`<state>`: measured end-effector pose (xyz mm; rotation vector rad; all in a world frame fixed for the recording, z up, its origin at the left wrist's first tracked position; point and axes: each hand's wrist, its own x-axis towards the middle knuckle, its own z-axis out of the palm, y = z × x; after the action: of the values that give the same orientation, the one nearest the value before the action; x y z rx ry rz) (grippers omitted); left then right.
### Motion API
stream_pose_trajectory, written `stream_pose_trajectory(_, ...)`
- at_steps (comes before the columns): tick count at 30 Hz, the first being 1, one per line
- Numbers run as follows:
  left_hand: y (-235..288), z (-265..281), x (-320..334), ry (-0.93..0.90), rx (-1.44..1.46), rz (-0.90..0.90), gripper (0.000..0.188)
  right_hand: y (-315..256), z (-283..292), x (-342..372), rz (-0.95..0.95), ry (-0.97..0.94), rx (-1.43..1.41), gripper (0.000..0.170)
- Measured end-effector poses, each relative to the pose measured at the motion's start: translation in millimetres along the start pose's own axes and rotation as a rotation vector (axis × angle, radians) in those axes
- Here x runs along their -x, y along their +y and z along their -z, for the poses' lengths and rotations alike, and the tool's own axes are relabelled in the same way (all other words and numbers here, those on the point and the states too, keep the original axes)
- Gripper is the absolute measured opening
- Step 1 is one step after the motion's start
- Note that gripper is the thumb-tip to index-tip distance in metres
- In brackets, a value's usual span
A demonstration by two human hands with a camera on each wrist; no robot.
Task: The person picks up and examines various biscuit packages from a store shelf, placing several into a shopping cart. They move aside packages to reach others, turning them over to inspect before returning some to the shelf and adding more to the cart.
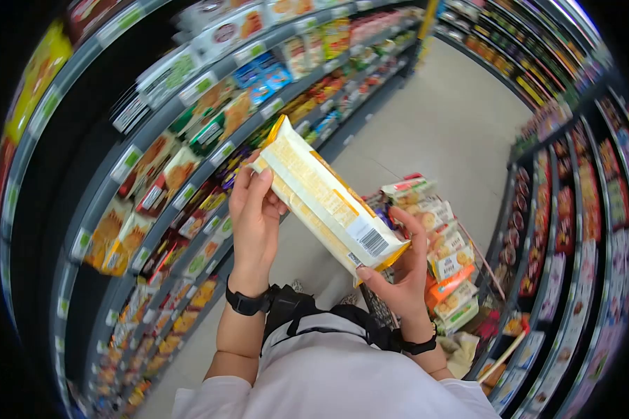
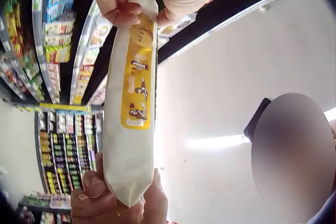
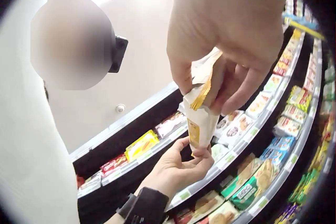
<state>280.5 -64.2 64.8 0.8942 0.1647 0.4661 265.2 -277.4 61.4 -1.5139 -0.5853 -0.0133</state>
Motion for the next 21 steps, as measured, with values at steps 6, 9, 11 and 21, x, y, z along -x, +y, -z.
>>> stream_pose_trajectory(6, 38.7, 75.6, 45.9, 0.418, 0.03, -0.118, 0.04, 22.9, -69.5, -27.7, -0.3, -0.169, -0.361, 0.082)
stream_pose_trajectory(9, 64.1, 125.3, 70.8, 0.473, 0.082, -0.133, 0.046, 34.7, -121.0, -34.3, -0.219, -0.258, -0.339, 0.077)
stream_pose_trajectory(11, 78.0, 155.5, 83.3, 0.504, 0.07, -0.161, 0.048, 29.7, -156.5, -36.2, -0.263, -0.275, -0.331, 0.074)
stream_pose_trajectory(21, 150.8, 270.2, 99.1, 0.437, -0.187, -0.121, 0.054, 27.4, -292.9, -53.5, -0.378, -0.241, -0.415, 0.048)
